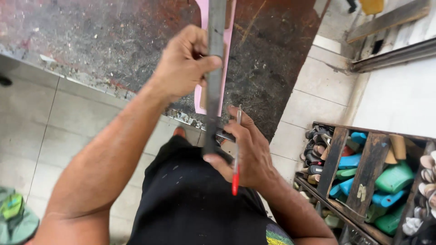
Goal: The person uses a metal ruler and a red pen to measure and mark lines on a pink shoe sole placed on a workbench. They align the ruler along the sole's edges and draw straight lines to outline specific sections.
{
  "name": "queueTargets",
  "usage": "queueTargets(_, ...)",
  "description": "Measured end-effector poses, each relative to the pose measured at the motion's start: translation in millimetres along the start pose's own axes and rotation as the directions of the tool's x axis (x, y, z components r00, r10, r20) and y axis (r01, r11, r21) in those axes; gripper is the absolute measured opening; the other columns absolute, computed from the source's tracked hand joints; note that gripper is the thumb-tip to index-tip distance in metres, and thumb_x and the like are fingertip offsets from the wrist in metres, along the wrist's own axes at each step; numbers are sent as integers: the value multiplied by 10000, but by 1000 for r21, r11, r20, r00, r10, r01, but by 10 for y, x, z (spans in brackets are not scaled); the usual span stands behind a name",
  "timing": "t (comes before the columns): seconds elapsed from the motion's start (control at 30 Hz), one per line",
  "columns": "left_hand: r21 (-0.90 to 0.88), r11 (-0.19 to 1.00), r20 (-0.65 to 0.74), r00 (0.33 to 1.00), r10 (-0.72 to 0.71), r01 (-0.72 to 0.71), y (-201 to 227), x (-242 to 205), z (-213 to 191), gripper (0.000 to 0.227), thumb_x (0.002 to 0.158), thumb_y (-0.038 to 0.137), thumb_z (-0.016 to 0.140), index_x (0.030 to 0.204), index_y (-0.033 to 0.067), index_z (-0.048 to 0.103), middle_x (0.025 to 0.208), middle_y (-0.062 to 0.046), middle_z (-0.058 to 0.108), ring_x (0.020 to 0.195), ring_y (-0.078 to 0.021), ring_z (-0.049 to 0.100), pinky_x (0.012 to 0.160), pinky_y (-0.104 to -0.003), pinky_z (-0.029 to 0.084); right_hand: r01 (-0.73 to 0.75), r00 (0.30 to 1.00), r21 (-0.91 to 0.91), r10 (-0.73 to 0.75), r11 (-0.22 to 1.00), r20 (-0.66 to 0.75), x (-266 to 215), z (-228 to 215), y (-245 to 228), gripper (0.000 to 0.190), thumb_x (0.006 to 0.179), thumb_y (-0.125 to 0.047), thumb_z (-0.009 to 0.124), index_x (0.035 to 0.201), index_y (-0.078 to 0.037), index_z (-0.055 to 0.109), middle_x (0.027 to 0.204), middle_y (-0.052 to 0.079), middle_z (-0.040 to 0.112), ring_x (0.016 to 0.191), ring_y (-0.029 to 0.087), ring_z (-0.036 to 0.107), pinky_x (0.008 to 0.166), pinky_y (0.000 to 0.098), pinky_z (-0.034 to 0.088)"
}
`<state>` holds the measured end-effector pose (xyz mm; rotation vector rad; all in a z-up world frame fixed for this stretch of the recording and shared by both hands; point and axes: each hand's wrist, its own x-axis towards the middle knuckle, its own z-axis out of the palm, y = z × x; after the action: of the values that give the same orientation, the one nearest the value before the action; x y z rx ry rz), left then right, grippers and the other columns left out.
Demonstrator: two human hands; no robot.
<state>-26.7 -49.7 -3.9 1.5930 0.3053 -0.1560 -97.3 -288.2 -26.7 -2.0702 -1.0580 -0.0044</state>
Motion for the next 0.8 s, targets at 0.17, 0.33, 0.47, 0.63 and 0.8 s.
queueTargets(0.17,91,989,44,993,111,-115,-511,207,295,247,889,128,805,1021,85,601,852,-81,666,644,-200,700,489,-311,619,-200,944,-108,162,974,-288,-320,391,41,373,856,-153,760,1120,-69,510,1379,243,561,1181,463,640,823,501,591)
queueTargets(0.33,755,385,242,771,589,-531,-559,209,105,445,932,301,828,1202,5,636,1015,-132,702,802,-234,632,696,-386,585,-367,862,-10,336,930,-380,-616,442,-202,336,818,-7,671,1081,-80,476,1220,223,561,826,237,604,634,343,430)
queueTargets(0.47,766,219,463,755,464,-604,-607,411,-113,680,906,451,677,1465,99,515,1488,-170,509,1357,-367,426,1097,-631,299,-392,841,-27,346,920,-417,-737,688,-332,381,759,56,677,1067,-64,487,1223,239,543,686,160,605,518,264,459)
queueTargets(0.63,749,215,493,745,449,-626,-623,393,-150,758,836,533,625,1452,111,495,1436,-142,509,1330,-342,397,1097,-599,237,-411,843,-154,311,898,-440,-712,880,-535,325,805,19,636,1078,-45,472,1232,269,571,820,241,669,584,297,501)
queueTargets(0.8,760,218,490,761,425,-612,-676,379,-145,1008,825,803,669,1556,154,424,1536,-138,377,1431,-388,257,1136,-662,152,-418,858,-196,315,887,-406,-740,924,-619,375,770,52,568,1103,-64,440,1259,308,562,1005,351,685,617,354,525)
